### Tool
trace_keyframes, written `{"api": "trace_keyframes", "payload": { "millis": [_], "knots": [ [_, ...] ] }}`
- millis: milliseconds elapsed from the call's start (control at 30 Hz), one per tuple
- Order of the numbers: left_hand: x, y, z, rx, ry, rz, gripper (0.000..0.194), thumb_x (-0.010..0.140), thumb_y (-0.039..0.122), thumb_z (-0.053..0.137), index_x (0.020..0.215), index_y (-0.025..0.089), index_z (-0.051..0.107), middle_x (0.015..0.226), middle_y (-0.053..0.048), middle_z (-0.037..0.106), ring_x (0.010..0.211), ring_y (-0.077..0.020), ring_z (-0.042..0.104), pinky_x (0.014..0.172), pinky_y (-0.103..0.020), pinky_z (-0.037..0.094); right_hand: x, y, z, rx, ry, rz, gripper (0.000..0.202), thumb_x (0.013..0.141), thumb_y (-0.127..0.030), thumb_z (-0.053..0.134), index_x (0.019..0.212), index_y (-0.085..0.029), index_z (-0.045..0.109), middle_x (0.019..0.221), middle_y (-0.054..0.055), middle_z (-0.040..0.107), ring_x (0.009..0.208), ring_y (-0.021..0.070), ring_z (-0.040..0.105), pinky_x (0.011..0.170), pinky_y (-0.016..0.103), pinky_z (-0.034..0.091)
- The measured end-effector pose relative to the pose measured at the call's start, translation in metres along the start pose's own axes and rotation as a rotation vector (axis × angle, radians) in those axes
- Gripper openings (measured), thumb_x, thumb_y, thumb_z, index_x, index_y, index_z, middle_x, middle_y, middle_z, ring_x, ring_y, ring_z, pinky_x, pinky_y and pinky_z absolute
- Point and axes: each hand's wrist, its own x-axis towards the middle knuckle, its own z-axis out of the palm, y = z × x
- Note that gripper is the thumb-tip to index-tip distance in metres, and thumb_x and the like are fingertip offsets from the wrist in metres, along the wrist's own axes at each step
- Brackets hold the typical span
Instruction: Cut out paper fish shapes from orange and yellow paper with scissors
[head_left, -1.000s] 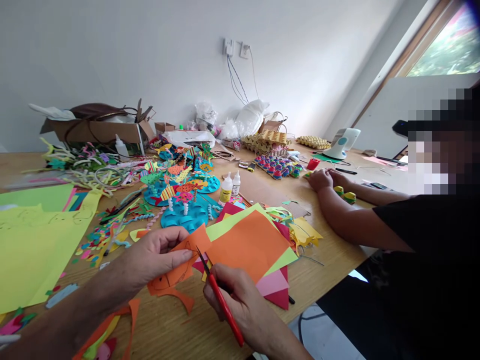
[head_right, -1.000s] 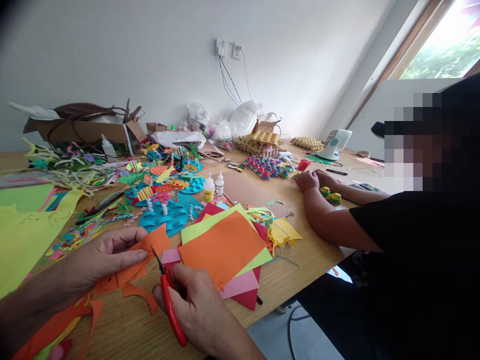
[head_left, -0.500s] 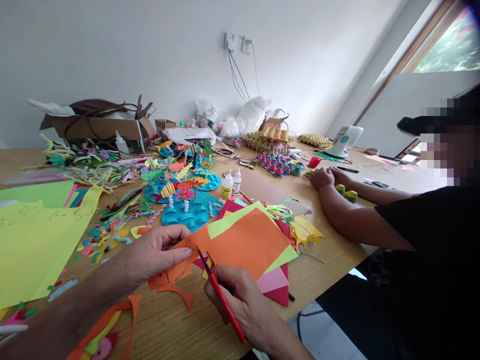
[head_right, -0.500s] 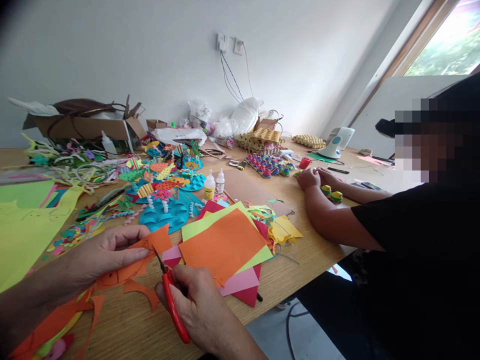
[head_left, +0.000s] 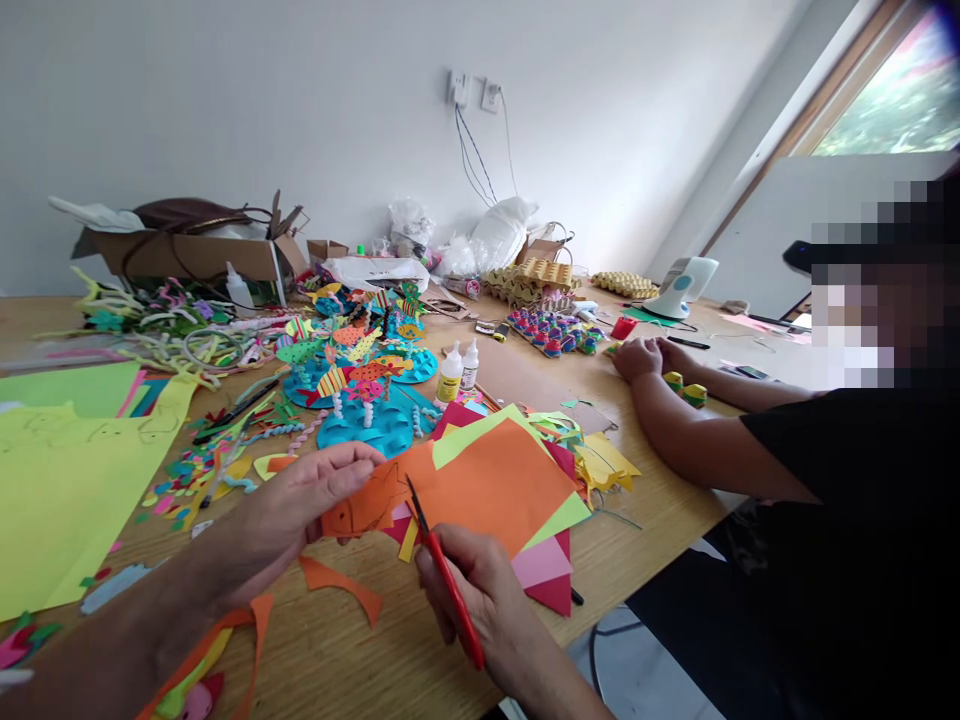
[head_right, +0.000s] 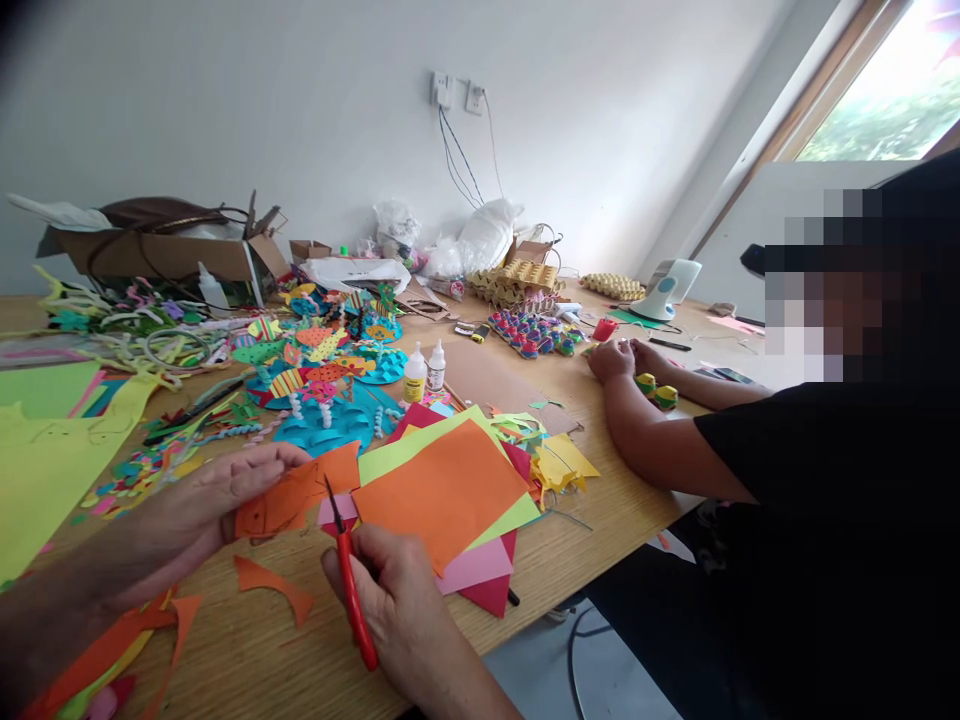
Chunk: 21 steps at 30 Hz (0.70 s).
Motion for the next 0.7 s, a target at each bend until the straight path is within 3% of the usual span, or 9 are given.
{"api": "trace_keyframes", "payload": {
  "millis": [133, 233, 367, 500, 700],
  "knots": [
    [0.002, -0.008, 0.007, -0.261, 0.077, 0.095, 0.023, 0.072, 0.037, 0.071, 0.089, 0.022, 0.068, 0.080, 0.001, 0.070, 0.067, -0.0133, 0.062, 0.059, -0.021, 0.051, 0.005, 0.001, 0.006, 0.202, 0.072, 0.003, 0.041, 0.084, -0.053, 0.044, 0.063, -0.019, 0.043, 0.048, -0.007, 0.036, 0.038, 0.0061, 0.034, 0.036, 0.017, 0.027],
    [0.004, -0.016, 0.011, -0.361, 0.036, 0.176, 0.020, 0.073, 0.038, 0.070, 0.086, 0.022, 0.069, 0.079, 0.000, 0.070, 0.069, -0.0137, 0.060, 0.060, -0.021, 0.050, 0.009, -0.004, 0.013, 0.300, 0.126, -0.004, 0.046, 0.081, -0.061, 0.045, 0.062, -0.018, 0.042, 0.043, -0.007, 0.036, 0.036, 0.0054, 0.033, 0.035, 0.016, 0.026],
    [0.006, -0.028, 0.016, -0.193, -0.045, 0.253, 0.030, 0.065, 0.042, 0.074, 0.085, 0.020, 0.069, 0.081, -0.002, 0.067, 0.075, -0.0164, 0.056, 0.061, -0.023, 0.046, 0.013, -0.010, 0.022, 0.395, 0.107, -0.019, 0.050, 0.076, -0.066, 0.049, 0.063, -0.019, 0.042, 0.043, -0.008, 0.035, 0.036, 0.0048, 0.032, 0.034, 0.016, 0.026],
    [0.009, -0.033, 0.018, -0.012, 0.051, 0.359, 0.024, 0.071, 0.042, 0.069, 0.068, 0.019, 0.062, 0.063, 0.003, 0.054, 0.059, -0.0118, 0.044, 0.055, -0.022, 0.040, 0.016, -0.005, 0.033, 0.390, 0.072, -0.042, 0.052, 0.076, -0.069, 0.046, 0.064, -0.018, 0.043, 0.043, -0.008, 0.036, 0.034, 0.0043, 0.032, 0.033, 0.014, 0.027],
    [0.008, -0.028, 0.015, 0.073, 0.208, 0.328, 0.032, 0.078, 0.038, 0.059, 0.053, 0.019, 0.050, 0.056, 0.005, 0.045, 0.057, -0.0120, 0.041, 0.056, -0.024, 0.039, 0.019, 0.007, 0.045, 0.362, 0.065, -0.015, 0.053, 0.074, -0.070, 0.047, 0.060, -0.019, 0.041, 0.044, -0.008, 0.036, 0.033, 0.0042, 0.032, 0.030, 0.014, 0.028]
  ]
}}
